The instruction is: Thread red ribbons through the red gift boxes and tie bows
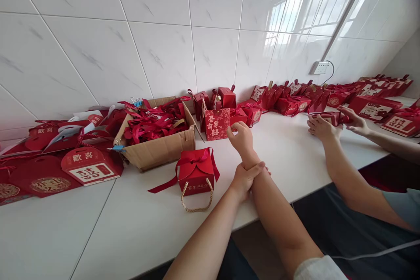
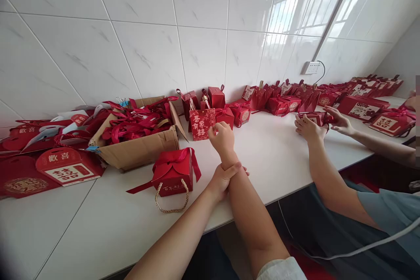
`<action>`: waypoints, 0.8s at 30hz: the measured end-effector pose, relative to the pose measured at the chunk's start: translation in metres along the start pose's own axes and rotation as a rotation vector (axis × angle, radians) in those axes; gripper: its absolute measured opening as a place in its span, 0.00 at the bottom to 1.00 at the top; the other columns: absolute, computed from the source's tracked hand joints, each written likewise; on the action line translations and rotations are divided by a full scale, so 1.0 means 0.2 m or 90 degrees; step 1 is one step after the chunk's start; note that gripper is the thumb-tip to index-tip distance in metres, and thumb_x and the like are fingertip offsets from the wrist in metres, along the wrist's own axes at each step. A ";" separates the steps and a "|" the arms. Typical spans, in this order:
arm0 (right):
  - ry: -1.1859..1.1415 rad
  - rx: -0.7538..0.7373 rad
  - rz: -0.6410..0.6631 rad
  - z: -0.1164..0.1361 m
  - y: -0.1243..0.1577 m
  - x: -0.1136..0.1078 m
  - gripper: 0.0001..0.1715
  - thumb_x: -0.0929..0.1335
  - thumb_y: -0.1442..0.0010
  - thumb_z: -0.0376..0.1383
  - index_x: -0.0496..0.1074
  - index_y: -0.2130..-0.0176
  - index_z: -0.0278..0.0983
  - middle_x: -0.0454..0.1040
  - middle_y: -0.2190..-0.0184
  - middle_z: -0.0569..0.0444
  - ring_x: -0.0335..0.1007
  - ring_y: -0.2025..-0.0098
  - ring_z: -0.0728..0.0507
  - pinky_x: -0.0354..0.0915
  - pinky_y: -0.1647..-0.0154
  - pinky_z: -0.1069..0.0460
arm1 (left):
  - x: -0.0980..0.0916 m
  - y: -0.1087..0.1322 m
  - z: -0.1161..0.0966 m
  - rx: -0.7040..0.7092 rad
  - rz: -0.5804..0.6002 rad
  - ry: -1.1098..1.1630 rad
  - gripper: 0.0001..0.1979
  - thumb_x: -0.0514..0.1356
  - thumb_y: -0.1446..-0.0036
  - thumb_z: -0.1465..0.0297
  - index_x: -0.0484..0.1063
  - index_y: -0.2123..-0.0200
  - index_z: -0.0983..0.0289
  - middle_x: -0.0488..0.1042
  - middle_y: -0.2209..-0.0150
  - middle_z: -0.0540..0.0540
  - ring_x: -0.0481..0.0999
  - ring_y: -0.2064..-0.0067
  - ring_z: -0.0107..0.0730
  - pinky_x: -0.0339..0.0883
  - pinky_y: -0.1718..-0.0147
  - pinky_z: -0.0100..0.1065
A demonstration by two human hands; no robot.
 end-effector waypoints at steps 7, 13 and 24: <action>-0.018 0.073 -0.018 -0.14 -0.02 0.01 0.12 0.63 0.46 0.38 0.63 0.79 0.38 0.70 0.73 0.53 0.63 0.72 0.47 0.59 0.69 0.51 | -0.10 -0.03 -0.03 0.102 -0.145 -0.123 0.23 0.54 0.43 0.50 0.72 0.66 0.65 0.77 0.60 0.62 0.71 0.49 0.47 0.62 0.48 0.41; -0.055 0.109 -0.023 -0.18 -0.03 0.02 0.12 0.62 0.48 0.39 0.62 0.80 0.38 0.70 0.76 0.55 0.63 0.73 0.47 0.59 0.69 0.51 | -0.16 -0.02 -0.09 0.169 -0.246 -0.203 0.20 0.53 0.40 0.54 0.71 0.73 0.62 0.75 0.68 0.60 0.73 0.58 0.45 0.61 0.53 0.42; -0.130 0.141 0.020 -0.16 -0.01 0.04 0.13 0.63 0.47 0.40 0.62 0.79 0.38 0.69 0.77 0.54 0.62 0.72 0.46 0.60 0.69 0.50 | -0.11 0.07 -0.11 0.141 -0.248 -0.179 0.12 0.55 0.41 0.62 0.68 0.75 0.59 0.70 0.71 0.59 0.71 0.56 0.49 0.60 0.51 0.42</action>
Point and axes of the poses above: each hand's wrist, its own y-axis away from the middle knuckle, its own x-axis out of the palm, z = x × y, the point moved 10 cm from there along -y, towards the middle knuckle
